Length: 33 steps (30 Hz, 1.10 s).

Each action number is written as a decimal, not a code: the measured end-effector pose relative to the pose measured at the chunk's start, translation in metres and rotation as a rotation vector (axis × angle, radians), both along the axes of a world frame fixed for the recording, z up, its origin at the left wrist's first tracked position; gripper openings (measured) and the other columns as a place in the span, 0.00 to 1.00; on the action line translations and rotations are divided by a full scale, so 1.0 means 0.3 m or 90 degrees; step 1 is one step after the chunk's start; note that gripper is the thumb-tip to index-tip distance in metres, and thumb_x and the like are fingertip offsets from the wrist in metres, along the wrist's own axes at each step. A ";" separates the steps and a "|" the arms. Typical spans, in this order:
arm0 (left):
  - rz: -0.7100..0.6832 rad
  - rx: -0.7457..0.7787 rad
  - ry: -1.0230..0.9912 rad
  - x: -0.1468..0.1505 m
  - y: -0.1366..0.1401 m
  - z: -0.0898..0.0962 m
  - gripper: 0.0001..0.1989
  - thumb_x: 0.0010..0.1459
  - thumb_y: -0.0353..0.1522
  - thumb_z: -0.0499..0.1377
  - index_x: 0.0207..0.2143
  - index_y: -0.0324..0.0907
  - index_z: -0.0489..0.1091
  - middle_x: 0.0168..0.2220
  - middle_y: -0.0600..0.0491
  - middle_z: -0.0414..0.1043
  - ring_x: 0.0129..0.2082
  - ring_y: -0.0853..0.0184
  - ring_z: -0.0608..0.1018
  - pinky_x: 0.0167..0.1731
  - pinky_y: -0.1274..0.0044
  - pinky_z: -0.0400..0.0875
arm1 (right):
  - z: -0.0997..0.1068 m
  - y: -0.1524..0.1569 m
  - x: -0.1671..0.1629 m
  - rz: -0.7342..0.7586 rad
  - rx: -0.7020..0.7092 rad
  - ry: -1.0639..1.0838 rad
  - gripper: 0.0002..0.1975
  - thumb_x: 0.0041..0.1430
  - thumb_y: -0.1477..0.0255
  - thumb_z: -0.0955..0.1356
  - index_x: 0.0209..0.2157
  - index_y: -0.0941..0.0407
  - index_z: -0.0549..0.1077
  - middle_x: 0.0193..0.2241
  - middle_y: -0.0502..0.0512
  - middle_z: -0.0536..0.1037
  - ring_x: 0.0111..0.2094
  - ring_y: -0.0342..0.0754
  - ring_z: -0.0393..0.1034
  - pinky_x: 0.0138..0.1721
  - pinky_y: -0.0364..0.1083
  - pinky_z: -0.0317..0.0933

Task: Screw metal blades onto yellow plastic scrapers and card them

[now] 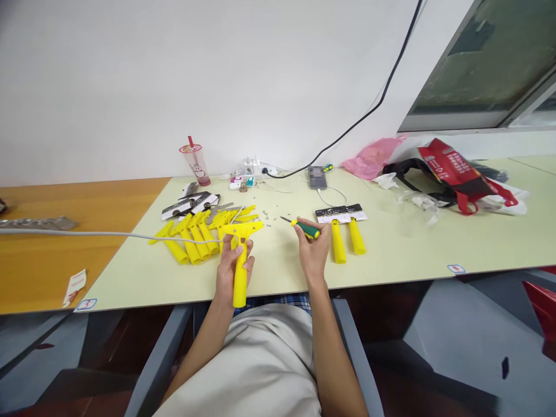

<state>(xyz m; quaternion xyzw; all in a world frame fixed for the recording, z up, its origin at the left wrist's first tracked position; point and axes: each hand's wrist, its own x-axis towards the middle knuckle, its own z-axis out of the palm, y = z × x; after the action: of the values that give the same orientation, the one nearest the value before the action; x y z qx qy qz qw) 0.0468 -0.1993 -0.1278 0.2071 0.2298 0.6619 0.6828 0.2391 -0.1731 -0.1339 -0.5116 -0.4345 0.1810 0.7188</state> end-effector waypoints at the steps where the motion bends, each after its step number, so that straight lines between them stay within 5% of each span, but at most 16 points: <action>1: -0.001 0.000 0.002 0.000 -0.003 0.002 0.30 0.49 0.31 0.78 0.51 0.55 0.72 0.47 0.54 0.76 0.47 0.66 0.82 0.23 0.83 0.59 | -0.017 0.008 0.005 0.006 -0.010 -0.008 0.21 0.66 0.56 0.78 0.48 0.52 0.70 0.52 0.66 0.86 0.54 0.57 0.84 0.50 0.57 0.81; 11: -0.008 -0.011 0.013 -0.005 -0.004 0.008 0.29 0.48 0.31 0.79 0.49 0.56 0.72 0.46 0.55 0.75 0.48 0.66 0.82 0.24 0.83 0.61 | -0.085 0.036 0.038 0.054 -0.071 -0.137 0.13 0.73 0.59 0.69 0.50 0.51 0.66 0.59 0.71 0.80 0.56 0.56 0.81 0.55 0.59 0.77; 19: -0.016 -0.017 -0.005 -0.006 -0.002 -0.008 0.29 0.49 0.31 0.79 0.50 0.55 0.72 0.47 0.55 0.75 0.49 0.66 0.83 0.26 0.82 0.63 | -0.117 0.044 0.049 0.088 -0.122 -0.234 0.17 0.73 0.60 0.66 0.56 0.53 0.65 0.58 0.71 0.78 0.53 0.58 0.80 0.54 0.62 0.76; 28: -0.033 -0.031 0.004 -0.003 -0.004 -0.014 0.31 0.48 0.31 0.79 0.51 0.54 0.72 0.48 0.54 0.76 0.49 0.65 0.83 0.26 0.82 0.63 | -0.103 0.053 0.060 0.011 -0.086 -0.133 0.19 0.74 0.53 0.68 0.54 0.53 0.69 0.63 0.73 0.79 0.55 0.60 0.84 0.56 0.62 0.78; 33: -0.033 -0.033 0.006 -0.002 -0.003 -0.018 0.30 0.48 0.31 0.78 0.51 0.54 0.72 0.48 0.54 0.76 0.50 0.64 0.83 0.26 0.82 0.63 | -0.121 0.058 0.069 0.044 -0.111 -0.169 0.19 0.73 0.54 0.69 0.54 0.52 0.71 0.60 0.71 0.82 0.57 0.61 0.83 0.61 0.66 0.75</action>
<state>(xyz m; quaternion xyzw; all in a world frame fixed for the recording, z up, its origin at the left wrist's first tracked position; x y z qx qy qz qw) 0.0463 -0.2002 -0.1331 0.1982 0.2445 0.6366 0.7040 0.2598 -0.1559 -0.1702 -0.5763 -0.5259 0.1737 0.6010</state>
